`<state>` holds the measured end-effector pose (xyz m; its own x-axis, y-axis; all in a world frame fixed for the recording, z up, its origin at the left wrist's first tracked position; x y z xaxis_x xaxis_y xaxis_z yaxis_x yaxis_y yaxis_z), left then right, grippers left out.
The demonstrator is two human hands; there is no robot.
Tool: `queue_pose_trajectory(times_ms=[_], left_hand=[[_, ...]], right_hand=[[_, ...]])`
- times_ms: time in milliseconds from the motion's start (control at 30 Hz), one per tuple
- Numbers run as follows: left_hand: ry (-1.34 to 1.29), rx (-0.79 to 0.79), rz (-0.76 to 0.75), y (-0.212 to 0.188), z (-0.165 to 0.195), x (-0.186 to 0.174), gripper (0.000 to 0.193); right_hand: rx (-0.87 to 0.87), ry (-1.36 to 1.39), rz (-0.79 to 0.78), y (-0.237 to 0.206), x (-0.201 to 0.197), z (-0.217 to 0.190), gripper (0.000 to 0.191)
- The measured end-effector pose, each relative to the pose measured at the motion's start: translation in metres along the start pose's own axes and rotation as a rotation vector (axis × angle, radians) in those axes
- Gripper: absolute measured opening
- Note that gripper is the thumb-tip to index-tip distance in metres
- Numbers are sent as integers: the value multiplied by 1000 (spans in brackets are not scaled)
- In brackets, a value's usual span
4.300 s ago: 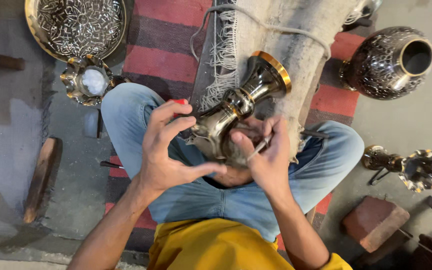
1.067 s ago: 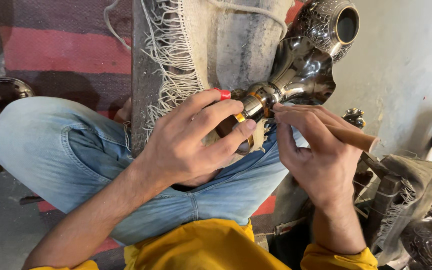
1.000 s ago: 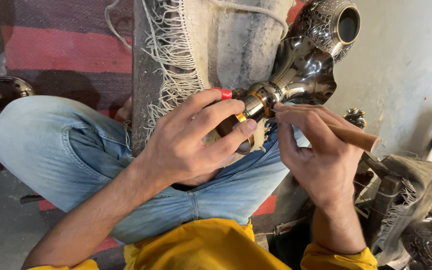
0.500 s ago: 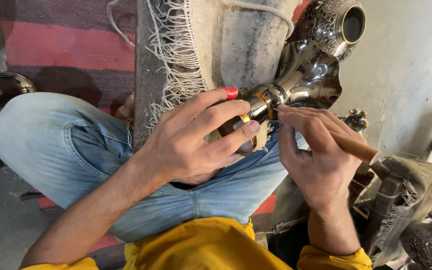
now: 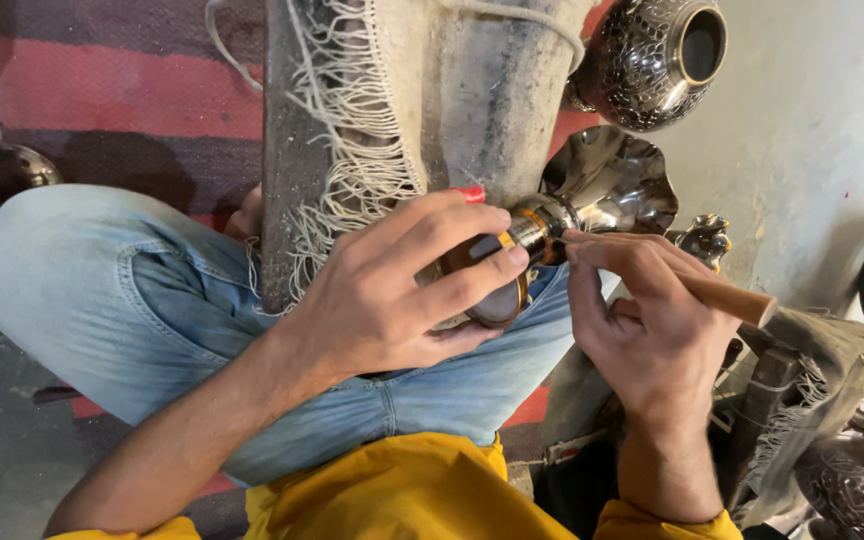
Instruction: The person sits on the floor and uses a small hand tool to engrave or polish the surface of a shiny metal vessel. They rotate the vessel to access different areas and continue the detailed work on the neck and body of the object.
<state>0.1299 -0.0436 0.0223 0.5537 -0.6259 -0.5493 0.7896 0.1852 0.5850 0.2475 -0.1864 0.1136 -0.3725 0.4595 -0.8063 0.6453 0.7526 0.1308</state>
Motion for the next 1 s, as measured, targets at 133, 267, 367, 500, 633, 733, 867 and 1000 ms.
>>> queue_pose_trajectory(times_ms=[133, 267, 367, 500, 633, 733, 867, 1000], left_hand=[[26, 19, 0, 1, 3, -2, 73], [23, 13, 3, 2, 3, -2, 73], [20, -20, 15, 2, 3, 0, 74], [12, -85, 2, 0, 3, 1, 77], [3, -141, -26, 0, 3, 0, 79], [94, -80, -9, 5, 3, 0, 79], [240, 188, 32, 11, 3, 3, 37], [258, 218, -7, 3, 1, -5, 30]], right_hand=[[-22, -28, 15, -4, 0, 4, 12], [-90, -37, 6, -5, 0, 3, 11], [-88, -40, -5, -6, -1, 4, 14], [-109, -13, -15, -7, -2, 4, 15], [-128, 6, -5, -7, -1, 6, 13], [-117, 8, -13, -6, -1, 6, 15], [-117, -19, -10, -6, -1, 5, 16], [-108, -24, 2, -5, 1, 5, 16]])
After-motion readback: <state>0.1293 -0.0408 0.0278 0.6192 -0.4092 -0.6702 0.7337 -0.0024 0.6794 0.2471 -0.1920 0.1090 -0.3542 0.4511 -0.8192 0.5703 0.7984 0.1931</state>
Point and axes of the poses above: each hand's wrist, its own y-axis towards the middle knuckle, its own x-axis out of the palm, z = x × y, the point moved 4 cm from there along y, towards the middle knuckle, and after that the axes turned 15 degrees about y, right-handed, at the moved point
